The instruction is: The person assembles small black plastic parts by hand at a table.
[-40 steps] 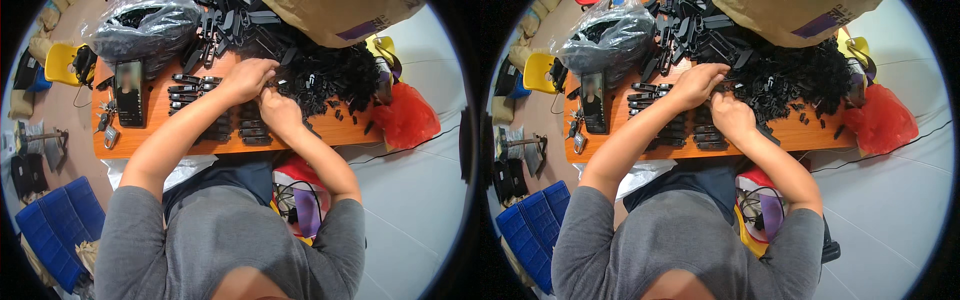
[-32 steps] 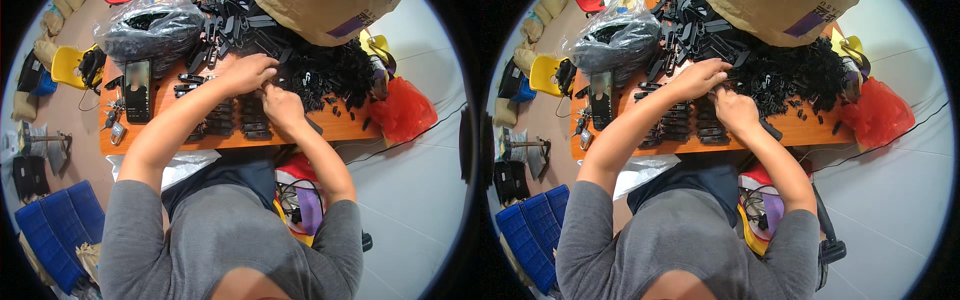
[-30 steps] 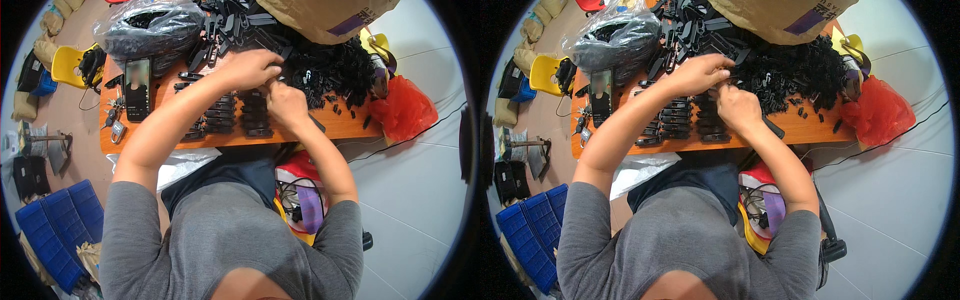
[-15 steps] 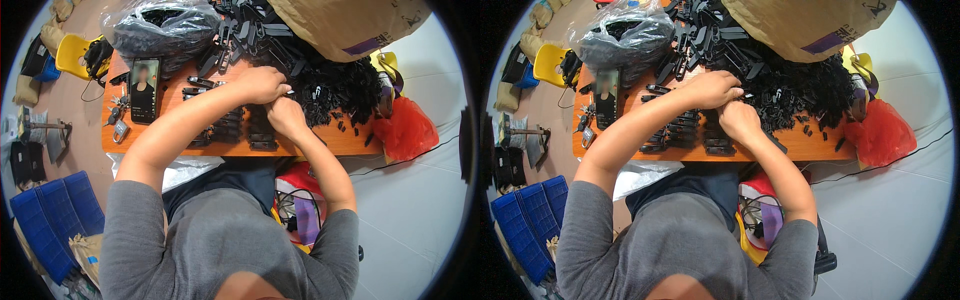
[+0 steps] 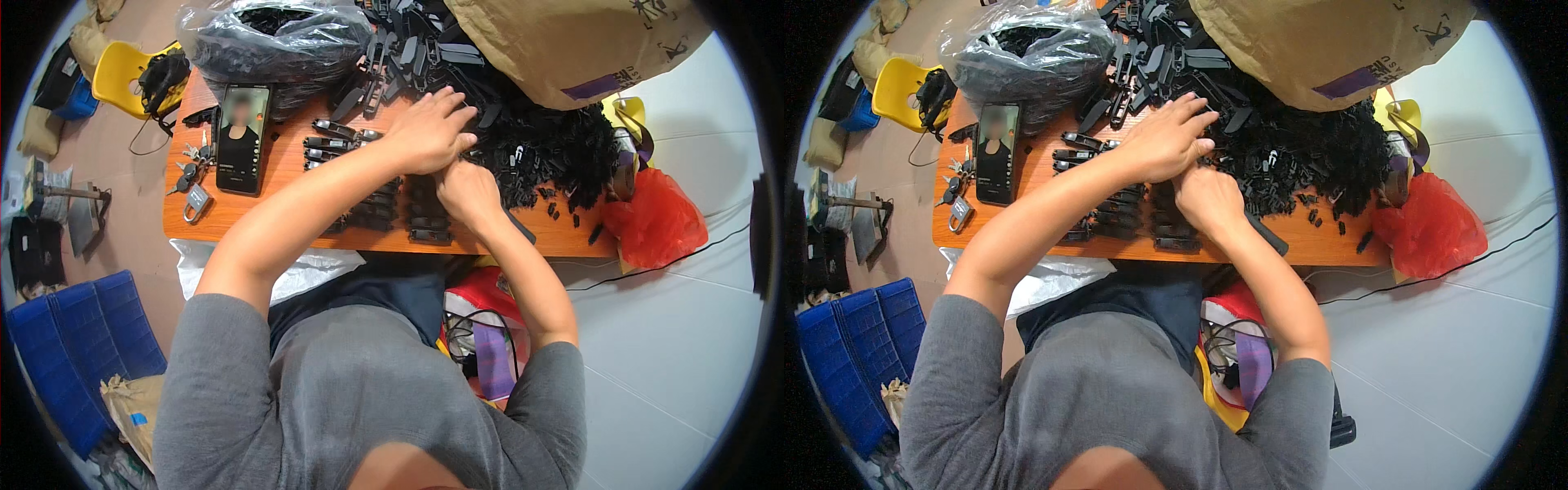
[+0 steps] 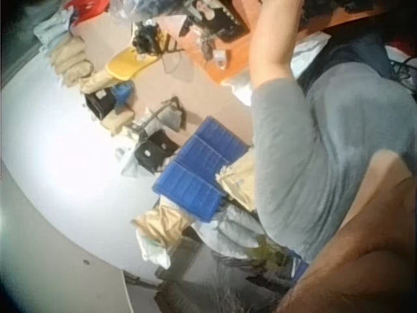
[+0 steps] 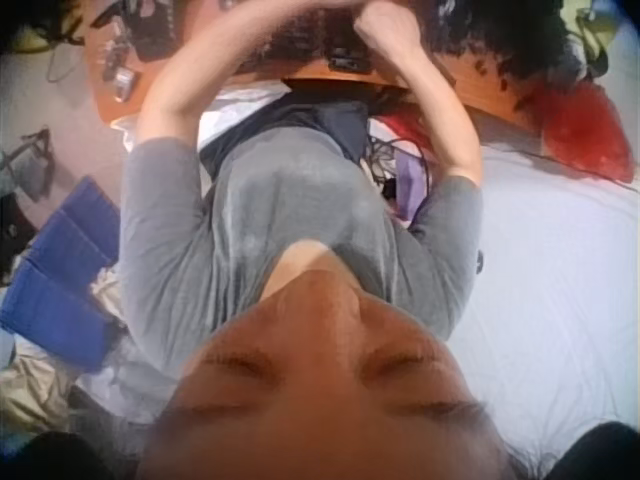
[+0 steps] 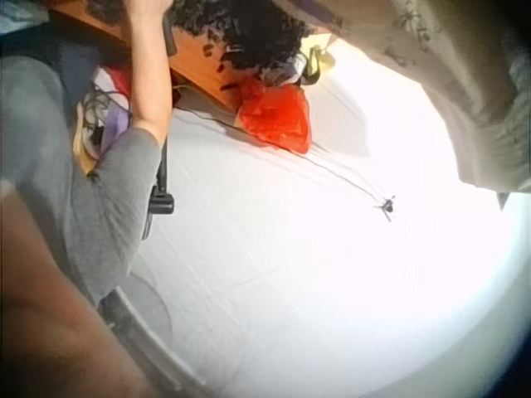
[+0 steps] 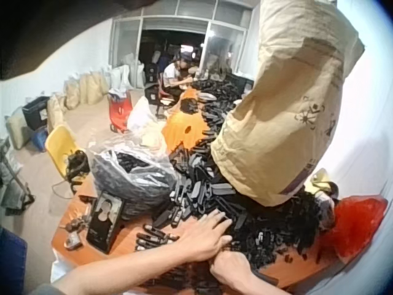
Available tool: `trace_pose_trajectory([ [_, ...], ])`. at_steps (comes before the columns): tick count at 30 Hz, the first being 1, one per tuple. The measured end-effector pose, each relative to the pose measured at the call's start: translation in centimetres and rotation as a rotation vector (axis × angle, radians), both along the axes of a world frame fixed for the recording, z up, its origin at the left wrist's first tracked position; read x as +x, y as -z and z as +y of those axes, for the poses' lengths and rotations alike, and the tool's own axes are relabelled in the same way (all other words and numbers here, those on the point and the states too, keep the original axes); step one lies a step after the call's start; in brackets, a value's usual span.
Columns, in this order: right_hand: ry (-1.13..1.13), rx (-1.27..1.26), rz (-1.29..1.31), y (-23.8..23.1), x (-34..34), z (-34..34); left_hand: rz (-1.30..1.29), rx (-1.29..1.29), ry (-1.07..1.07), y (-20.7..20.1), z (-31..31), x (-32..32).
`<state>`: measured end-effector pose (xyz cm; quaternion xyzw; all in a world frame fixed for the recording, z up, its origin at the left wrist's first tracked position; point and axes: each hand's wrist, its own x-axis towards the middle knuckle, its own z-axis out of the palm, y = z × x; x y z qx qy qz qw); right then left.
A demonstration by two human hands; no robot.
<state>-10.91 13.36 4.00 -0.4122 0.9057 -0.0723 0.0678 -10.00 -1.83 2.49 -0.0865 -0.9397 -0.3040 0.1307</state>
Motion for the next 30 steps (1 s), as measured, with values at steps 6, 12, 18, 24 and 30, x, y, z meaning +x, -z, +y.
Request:
trace_pose_trajectory([
  [6, 0.013, 0.075, 0.003, 2.3, 0.5, 0.9, -0.043, 0.067, 0.015, 0.9, 1.2, 0.7],
  [12, 0.021, 0.013, 0.089, 2.9, 1.0, 1.1, -0.019, 0.059, -0.029, 1.0, 1.2, 1.5],
  [18, 0.06, -0.017, 0.026, -0.7, 1.4, 1.4, -0.042, 0.025, 0.039, -1.7, 0.9, 0.6],
  [24, 0.135, 0.011, -0.039, -2.9, 2.5, 2.4, -0.201, 0.001, 0.128, -5.2, 1.7, 1.4],
  [30, 0.063, 0.048, -0.065, 0.1, 2.8, 3.1, -0.135, -0.026, 0.05, -0.1, 3.3, 1.9],
])
